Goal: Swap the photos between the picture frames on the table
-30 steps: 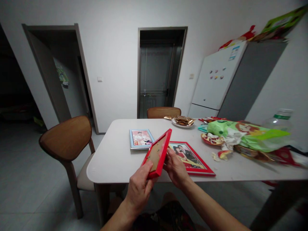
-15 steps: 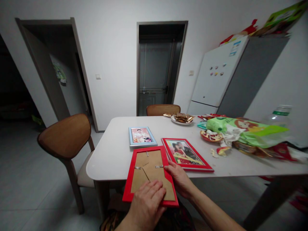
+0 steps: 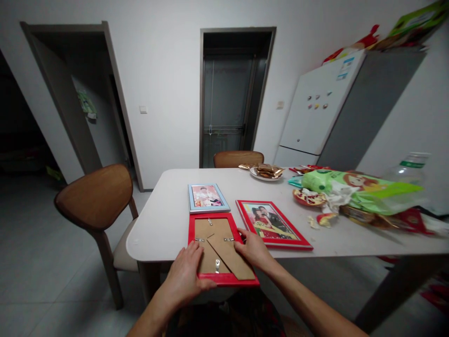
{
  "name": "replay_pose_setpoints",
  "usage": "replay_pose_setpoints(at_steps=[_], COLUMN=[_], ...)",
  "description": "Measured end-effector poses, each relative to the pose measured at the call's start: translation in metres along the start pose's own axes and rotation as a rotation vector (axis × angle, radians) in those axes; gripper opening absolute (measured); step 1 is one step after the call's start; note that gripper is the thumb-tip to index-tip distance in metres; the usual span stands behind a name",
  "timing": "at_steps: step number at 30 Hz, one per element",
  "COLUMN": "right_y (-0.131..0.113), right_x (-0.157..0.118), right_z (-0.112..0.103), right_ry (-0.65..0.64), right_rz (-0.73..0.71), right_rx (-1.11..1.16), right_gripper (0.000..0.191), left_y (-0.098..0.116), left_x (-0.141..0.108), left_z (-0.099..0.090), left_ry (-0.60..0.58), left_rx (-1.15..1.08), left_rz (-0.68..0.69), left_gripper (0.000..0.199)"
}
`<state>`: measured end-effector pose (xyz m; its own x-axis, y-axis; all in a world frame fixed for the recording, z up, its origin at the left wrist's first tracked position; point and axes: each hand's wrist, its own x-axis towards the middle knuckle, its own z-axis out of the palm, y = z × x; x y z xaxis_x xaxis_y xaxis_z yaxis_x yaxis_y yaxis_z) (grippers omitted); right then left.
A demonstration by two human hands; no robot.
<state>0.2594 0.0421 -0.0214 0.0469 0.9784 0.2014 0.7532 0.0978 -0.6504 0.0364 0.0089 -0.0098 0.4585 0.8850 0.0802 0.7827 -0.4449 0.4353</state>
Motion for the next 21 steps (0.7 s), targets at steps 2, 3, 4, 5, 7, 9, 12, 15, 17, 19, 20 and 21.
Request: replay_pose_setpoints(at_steps=[2, 3, 4, 5, 7, 9, 12, 15, 17, 19, 20, 21], right_y=[-0.002, -0.003, -0.004, -0.004, -0.005, -0.005, -0.006, -0.007, -0.009, -0.013, -0.016, -0.020], right_x=[0.001, 0.001, 0.002, 0.004, 0.007, 0.012, 0.017, 0.018, 0.017, 0.015, 0.014, 0.013], right_z=[0.000, 0.000, 0.000, 0.001, 0.002, 0.005, 0.007, 0.007, 0.006, 0.008, 0.010, 0.013], right_ry=[-0.013, -0.023, -0.033, -0.040, -0.051, -0.066, -0.070, -0.047, -0.042, -0.022, -0.010, -0.009], right_rz=[-0.039, -0.051, -0.067, -0.089, -0.134, -0.161, -0.153, -0.135, -0.137, -0.159, -0.180, -0.209], right_rx=[-0.167, -0.228, -0.269, -0.294, -0.315, -0.322, -0.335, -0.352, -0.361, -0.365, -0.354, -0.331], right_gripper=[0.027, 0.025, 0.024, 0.024, 0.025, 0.024, 0.024, 0.024, 0.024, 0.025, 0.025, 0.025], left_y=[0.000, 0.000, 0.001, 0.001, 0.001, 0.000, -0.001, -0.002, -0.003, -0.003, -0.003, -0.002], left_x=[0.001, 0.001, 0.001, 0.001, 0.000, 0.000, 0.000, 0.001, 0.001, 0.001, 0.000, 0.000], left_z=[0.002, 0.003, 0.004, 0.004, 0.004, 0.004, 0.003, 0.004, 0.005, 0.006, 0.006, 0.006], left_ry=[-0.019, -0.028, -0.034, -0.036, -0.030, -0.023, -0.008, 0.012, 0.017, 0.020, 0.022, 0.025], left_rx=[0.006, 0.013, 0.022, 0.031, 0.045, 0.050, 0.038, 0.020, 0.011, 0.007, 0.006, 0.006], left_rz=[0.026, 0.043, 0.061, 0.076, 0.097, 0.108, 0.113, 0.113, 0.113, 0.108, 0.105, 0.103], left_gripper=[0.080, 0.081, 0.081, 0.081, 0.077, 0.072, 0.065, 0.063, 0.064, 0.066, 0.065, 0.063])
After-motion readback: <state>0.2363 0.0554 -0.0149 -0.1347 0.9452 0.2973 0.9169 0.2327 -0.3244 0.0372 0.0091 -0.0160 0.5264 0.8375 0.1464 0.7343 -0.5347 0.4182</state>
